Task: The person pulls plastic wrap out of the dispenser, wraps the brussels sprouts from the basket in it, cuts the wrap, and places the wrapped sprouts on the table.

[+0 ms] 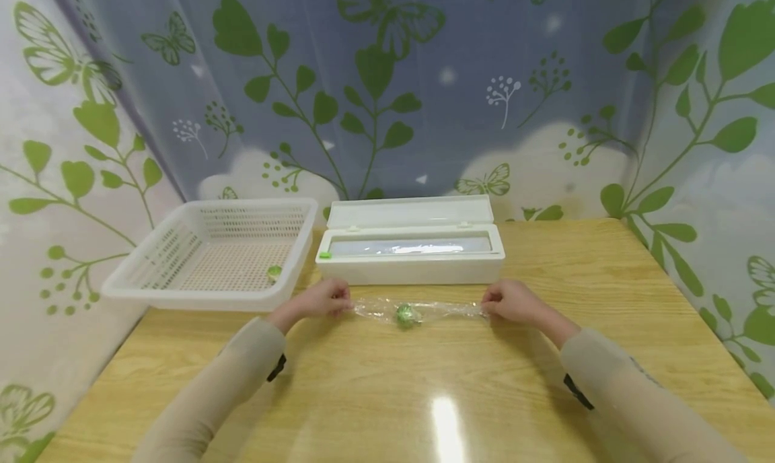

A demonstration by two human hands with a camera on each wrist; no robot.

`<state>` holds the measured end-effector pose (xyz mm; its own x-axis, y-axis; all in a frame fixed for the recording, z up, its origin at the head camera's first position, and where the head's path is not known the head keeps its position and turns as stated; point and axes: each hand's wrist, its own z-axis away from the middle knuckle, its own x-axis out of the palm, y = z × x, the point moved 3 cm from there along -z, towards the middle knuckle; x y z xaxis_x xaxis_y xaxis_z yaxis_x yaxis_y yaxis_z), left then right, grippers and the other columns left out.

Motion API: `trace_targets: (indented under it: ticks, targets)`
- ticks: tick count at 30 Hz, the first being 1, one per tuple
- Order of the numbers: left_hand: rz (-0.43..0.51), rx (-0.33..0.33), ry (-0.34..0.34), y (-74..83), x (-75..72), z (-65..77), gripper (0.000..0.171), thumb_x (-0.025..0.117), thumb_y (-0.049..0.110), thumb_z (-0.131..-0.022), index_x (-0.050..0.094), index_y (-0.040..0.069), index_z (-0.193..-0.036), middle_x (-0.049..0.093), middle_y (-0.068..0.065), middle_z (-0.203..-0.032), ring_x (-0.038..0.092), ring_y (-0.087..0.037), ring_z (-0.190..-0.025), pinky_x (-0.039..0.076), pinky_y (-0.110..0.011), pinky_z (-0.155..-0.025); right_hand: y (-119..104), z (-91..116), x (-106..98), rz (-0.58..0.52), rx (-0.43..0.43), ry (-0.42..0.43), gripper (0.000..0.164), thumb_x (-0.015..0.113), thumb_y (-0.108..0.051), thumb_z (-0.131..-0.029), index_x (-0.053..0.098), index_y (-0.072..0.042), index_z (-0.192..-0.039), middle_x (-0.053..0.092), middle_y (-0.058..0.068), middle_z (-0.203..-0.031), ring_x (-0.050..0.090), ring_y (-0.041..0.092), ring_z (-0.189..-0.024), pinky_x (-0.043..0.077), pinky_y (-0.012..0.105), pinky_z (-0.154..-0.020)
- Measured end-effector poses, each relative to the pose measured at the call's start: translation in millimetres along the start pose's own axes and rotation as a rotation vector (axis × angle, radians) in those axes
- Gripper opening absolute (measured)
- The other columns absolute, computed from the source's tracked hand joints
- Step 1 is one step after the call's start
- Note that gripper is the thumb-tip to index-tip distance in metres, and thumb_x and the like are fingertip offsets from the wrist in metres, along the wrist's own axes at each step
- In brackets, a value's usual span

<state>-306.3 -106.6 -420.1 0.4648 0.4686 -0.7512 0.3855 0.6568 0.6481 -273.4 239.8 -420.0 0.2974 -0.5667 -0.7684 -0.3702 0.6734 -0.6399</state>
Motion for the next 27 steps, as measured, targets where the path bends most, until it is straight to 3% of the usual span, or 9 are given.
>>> trace_targets:
  ticks: [7, 12, 20, 27]
  targets:
    - [-0.114, 0.002, 0.035, 3.8, -2.5, 0.9, 0.02, 0.066, 0.02, -0.08, 0.057, 0.002, -0.084, 0.057, -0.002, -0.077, 0.053, -0.014, -0.072, 0.045, -0.027, -0.065, -1.2, -2.2, -5.2, 0.071, 0.014, 0.035, 0.023, 0.061, -0.014, -0.082, 0.063, 0.006, -0.092, 0.064, 0.01, -0.084, 0.058, 0.022, -0.077, 0.047, 0.035, -0.065]
    - [-0.132, 0.018, 0.07, 14.3, -3.5, 0.9, 0.022, 0.067, 0.021, -0.079, 0.058, 0.002, -0.087, 0.058, -0.002, -0.08, 0.054, -0.015, -0.076, 0.045, -0.029, -0.07, -4.2, -7.4, -6.4, 0.065, -0.007, 0.047, 0.027, 0.063, -0.018, -0.081, 0.063, 0.006, -0.094, 0.065, 0.011, -0.086, 0.059, 0.025, -0.081, 0.048, 0.036, -0.068]
    - [-0.161, 0.06, 0.067, 38.0, 0.4, -4.5, 0.028, 0.068, 0.026, -0.078, 0.06, 0.004, -0.092, 0.061, -0.004, -0.089, 0.056, -0.018, -0.086, 0.045, -0.031, -0.078, -23.5, -21.9, 4.0, 0.002, -0.107, -0.037, 0.034, 0.064, -0.021, -0.081, 0.061, 0.007, -0.101, 0.063, 0.016, -0.097, 0.058, 0.03, -0.09, 0.047, 0.041, -0.076]
    - [-0.239, 0.064, 0.071, 38.0, 6.1, -9.7, 0.027, 0.071, 0.024, -0.075, 0.061, 0.005, -0.091, 0.062, -0.005, -0.092, 0.056, -0.019, -0.089, 0.044, -0.031, -0.08, -42.9, -42.5, 25.2, 0.009, -0.145, -0.093, 0.036, 0.065, -0.018, -0.08, 0.058, 0.008, -0.105, 0.061, 0.017, -0.102, 0.057, 0.03, -0.095, 0.043, 0.044, -0.083]
